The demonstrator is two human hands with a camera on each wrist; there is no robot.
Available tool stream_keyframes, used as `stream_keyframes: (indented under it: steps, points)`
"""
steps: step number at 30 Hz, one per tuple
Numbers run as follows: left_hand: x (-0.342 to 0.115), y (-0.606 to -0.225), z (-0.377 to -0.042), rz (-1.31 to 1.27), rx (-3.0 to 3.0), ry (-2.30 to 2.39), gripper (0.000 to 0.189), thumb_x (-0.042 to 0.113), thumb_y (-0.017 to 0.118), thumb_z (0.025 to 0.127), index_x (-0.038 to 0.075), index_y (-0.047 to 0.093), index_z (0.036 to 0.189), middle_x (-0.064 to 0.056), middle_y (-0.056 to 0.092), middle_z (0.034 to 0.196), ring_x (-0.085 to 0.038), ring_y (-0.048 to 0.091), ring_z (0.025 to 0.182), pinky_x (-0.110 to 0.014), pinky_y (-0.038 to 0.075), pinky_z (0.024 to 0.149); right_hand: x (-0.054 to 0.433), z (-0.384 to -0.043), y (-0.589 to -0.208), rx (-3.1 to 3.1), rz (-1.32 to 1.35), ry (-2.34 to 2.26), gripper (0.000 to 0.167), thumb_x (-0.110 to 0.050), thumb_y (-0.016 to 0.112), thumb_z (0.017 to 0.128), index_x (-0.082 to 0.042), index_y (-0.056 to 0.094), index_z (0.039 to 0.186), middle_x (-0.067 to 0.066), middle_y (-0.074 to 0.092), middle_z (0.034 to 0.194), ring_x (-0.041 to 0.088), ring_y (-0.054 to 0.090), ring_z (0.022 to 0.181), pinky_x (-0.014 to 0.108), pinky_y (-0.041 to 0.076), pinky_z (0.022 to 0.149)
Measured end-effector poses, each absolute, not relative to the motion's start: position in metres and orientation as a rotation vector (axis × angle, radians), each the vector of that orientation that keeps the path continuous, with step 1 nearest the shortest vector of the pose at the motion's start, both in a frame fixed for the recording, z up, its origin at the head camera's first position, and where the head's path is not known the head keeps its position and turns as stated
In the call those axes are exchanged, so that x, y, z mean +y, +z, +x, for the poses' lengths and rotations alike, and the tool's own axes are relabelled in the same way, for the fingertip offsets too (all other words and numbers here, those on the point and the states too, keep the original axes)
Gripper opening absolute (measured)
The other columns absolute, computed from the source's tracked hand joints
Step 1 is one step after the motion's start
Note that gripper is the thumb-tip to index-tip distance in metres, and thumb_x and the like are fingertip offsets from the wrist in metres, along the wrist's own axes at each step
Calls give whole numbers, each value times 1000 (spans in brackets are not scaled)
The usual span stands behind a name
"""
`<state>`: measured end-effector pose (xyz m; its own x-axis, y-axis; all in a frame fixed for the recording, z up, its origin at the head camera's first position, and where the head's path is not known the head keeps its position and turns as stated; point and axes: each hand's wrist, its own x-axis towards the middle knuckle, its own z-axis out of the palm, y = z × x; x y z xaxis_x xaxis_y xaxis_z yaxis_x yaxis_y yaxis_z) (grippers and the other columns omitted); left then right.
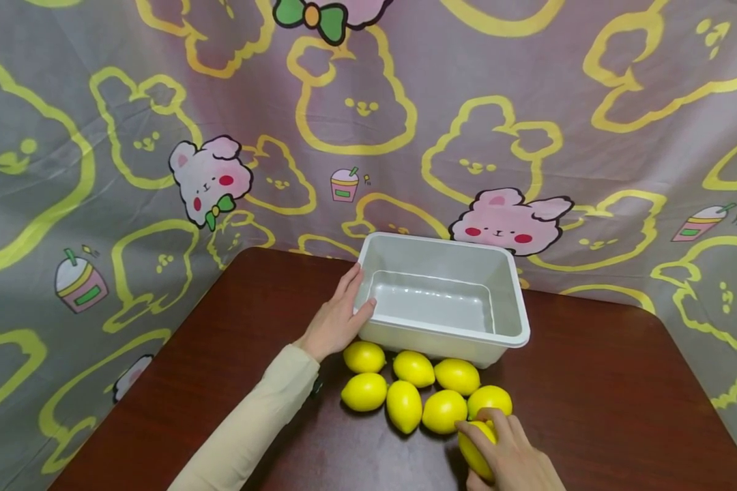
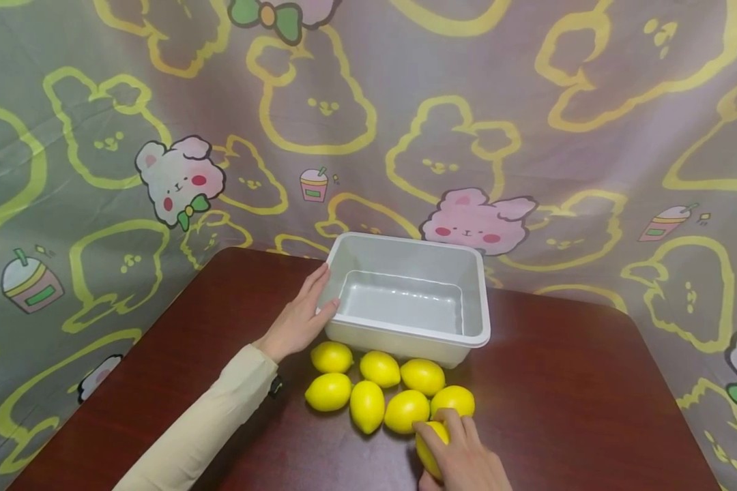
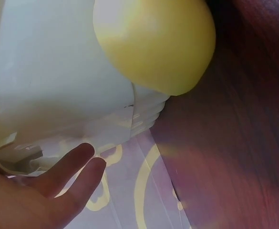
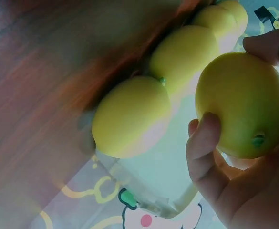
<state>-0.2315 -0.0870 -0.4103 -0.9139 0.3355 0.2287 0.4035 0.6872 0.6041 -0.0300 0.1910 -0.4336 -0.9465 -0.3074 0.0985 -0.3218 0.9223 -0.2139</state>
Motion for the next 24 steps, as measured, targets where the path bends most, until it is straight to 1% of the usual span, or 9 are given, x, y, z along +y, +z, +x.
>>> stream_keyframes:
  steps: [4,9,12,18,21,24]
  points:
    - [-87,-410,-231,-621,-2789,-1041,69,44,45,101,10,22,156,6,11,161,-26,61,76,-46,49,87,191,-30,-432,-2972,491,356,55,-28,77,68,-25,63,121,-2,45,114,19,43,93,23,31,42]
    - [-87,-410,-231,-623,-2780,-1048,68,43,45,101,9,23,156,6,12,161,-24,59,70,-46,50,84,192,-31,-432,-2827,519,369,60,-26,78,65,-23,64,123,-3,47,114,15,42,91,21,28,40]
    - [-87,-410,-231,-622,-2779,-1046,67,42,45,101,9,23,156,6,13,161,-24,59,69,-45,51,84,192,-33,-431,-2761,533,376,62,-25,78,63,-23,64,124,-3,48,115,14,43,90,20,27,40]
    - [-87,-410,-231,-614,-2784,-1044,67,42,45,101,10,23,156,6,13,161,-26,62,74,-45,50,86,193,-38,-426,-2655,579,363,66,-27,76,62,-21,62,126,-3,51,118,14,45,92,20,27,40]
    - [-87,-410,-231,-614,-2789,-1040,68,45,44,101,10,22,156,6,13,161,-24,61,73,-44,50,86,193,-39,-423,-2636,585,356,66,-27,76,62,-20,61,126,-3,51,119,15,46,93,20,28,40]
    - [-87,-410,-231,-614,-2790,-1041,69,46,43,101,10,22,156,5,13,161,-22,60,68,-44,51,83,193,-41,-420,-2630,586,345,66,-28,76,63,-20,61,126,-2,52,120,16,47,96,21,30,41]
